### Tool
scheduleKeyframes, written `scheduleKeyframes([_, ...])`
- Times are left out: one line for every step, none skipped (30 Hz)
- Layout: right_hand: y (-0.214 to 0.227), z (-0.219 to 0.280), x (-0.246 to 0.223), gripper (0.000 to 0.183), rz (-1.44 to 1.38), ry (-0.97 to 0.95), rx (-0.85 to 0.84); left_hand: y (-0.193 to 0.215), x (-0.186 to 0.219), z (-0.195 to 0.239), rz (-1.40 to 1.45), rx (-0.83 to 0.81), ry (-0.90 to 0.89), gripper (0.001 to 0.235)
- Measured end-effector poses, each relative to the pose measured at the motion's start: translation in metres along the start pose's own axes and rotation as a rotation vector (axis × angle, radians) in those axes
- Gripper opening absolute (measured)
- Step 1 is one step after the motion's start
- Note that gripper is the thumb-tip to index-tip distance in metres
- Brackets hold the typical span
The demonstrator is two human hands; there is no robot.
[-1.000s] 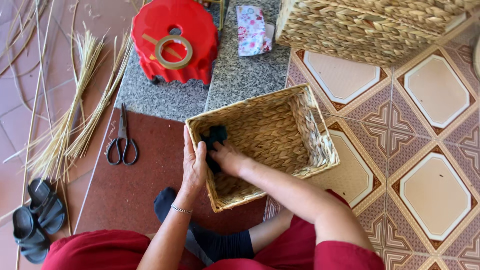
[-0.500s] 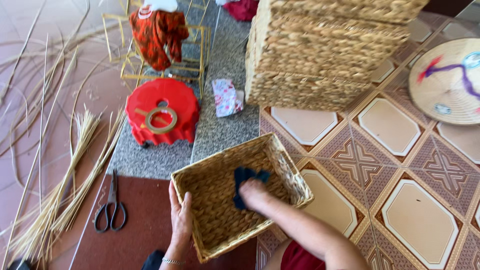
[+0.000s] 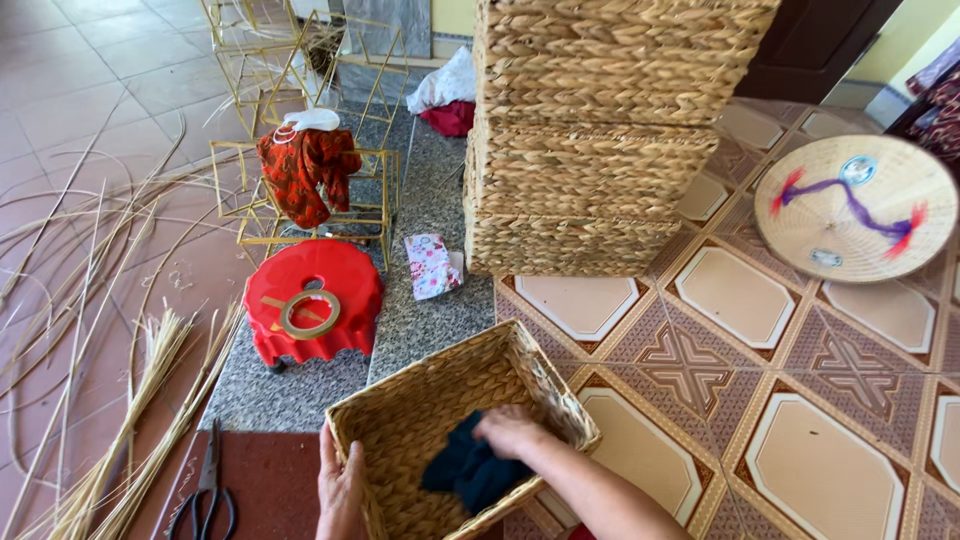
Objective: The person wipes the interior and exterior surfaces of woven baskets using a blue cloth. They rotate the baskets to clean all sides and then place a cleaned basket onto a stack.
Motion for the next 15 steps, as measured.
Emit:
scheduleKeyframes([0.01, 0.011, 0.024, 0.043, 0.009, -0.039, 0.008, 0.001, -0.006, -0.008, 0.075, 0.004, 0.002, 0.068])
scheduleKeyframes([0.017, 0.022, 0.037, 0.038, 0.01, -0.077, 0.014, 0.004, -0.008, -0.016, 0.047, -0.003, -0.034, 0.068])
scheduleKeyframes([0.024, 0.032, 0.042, 0.033, 0.011, -0.116, 0.019, 0.008, -0.009, -0.026, 0.019, -0.011, -0.07, 0.068])
scheduleKeyframes([0.036, 0.037, 0.04, 0.039, -0.019, -0.089, 0.031, 0.009, -0.007, -0.039, -0.002, -0.02, -0.111, 0.067])
scheduleKeyframes([0.046, 0.045, 0.033, 0.046, -0.048, -0.062, 0.043, 0.013, -0.007, -0.053, -0.026, 0.008, -0.126, 0.068])
scheduleKeyframes([0.056, 0.055, 0.02, 0.053, -0.081, -0.034, 0.054, 0.018, -0.002, -0.064, -0.053, 0.036, -0.141, 0.068])
scheduleKeyframes([0.075, 0.064, 0.011, 0.049, -0.155, 0.008, 0.126, 0.024, 0.001, -0.076, -0.079, 0.066, -0.156, 0.068])
scheduleKeyframes([0.092, 0.074, 0.002, 0.048, -0.234, 0.052, 0.195, 0.029, 0.004, -0.085, -0.103, 0.057, -0.145, 0.069])
scheduleKeyframes([0.108, 0.084, -0.007, 0.05, -0.313, 0.099, 0.262, 0.034, 0.008, -0.091, -0.127, 0.048, -0.133, 0.07])
scheduleKeyframes([0.135, 0.101, -0.01, 0.041, -0.338, 0.115, 0.504, 0.039, 0.017, -0.093, -0.153, 0.041, -0.121, 0.07])
scheduleKeyframes([0.156, 0.125, -0.006, 0.031, -0.361, 0.122, 0.745, 0.041, 0.038, -0.091, -0.425, 0.129, -0.195, 0.071])
scheduleKeyframes([0.174, 0.149, 0.003, 0.023, -0.382, 0.121, 0.984, 0.038, 0.062, -0.086, -0.694, 0.218, -0.269, 0.073])
scheduleKeyframes([0.168, 0.166, 0.032, 0.021, -0.64, -0.041, 1.148, 0.028, 0.085, -0.079, -0.964, 0.306, -0.342, 0.076])
scheduleKeyframes([0.15, 0.182, 0.06, 0.019, -0.902, -0.215, 1.298, 0.011, 0.112, -0.067, -0.997, 0.335, -0.485, 0.075])
scheduleKeyframes([0.134, 0.201, 0.085, 0.019, -1.054, -0.326, 1.512, -0.013, 0.139, -0.054, -1.028, 0.363, -0.629, 0.075])
Point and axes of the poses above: each hand's wrist, its own z-axis away from the middle knuckle, its own y-axis out of the back of the hand, x = y × z, the point moved 9 cm from there along -z, towards the middle knuckle, and after that the axes turned 13 degrees about y, right-handed, at the moved point
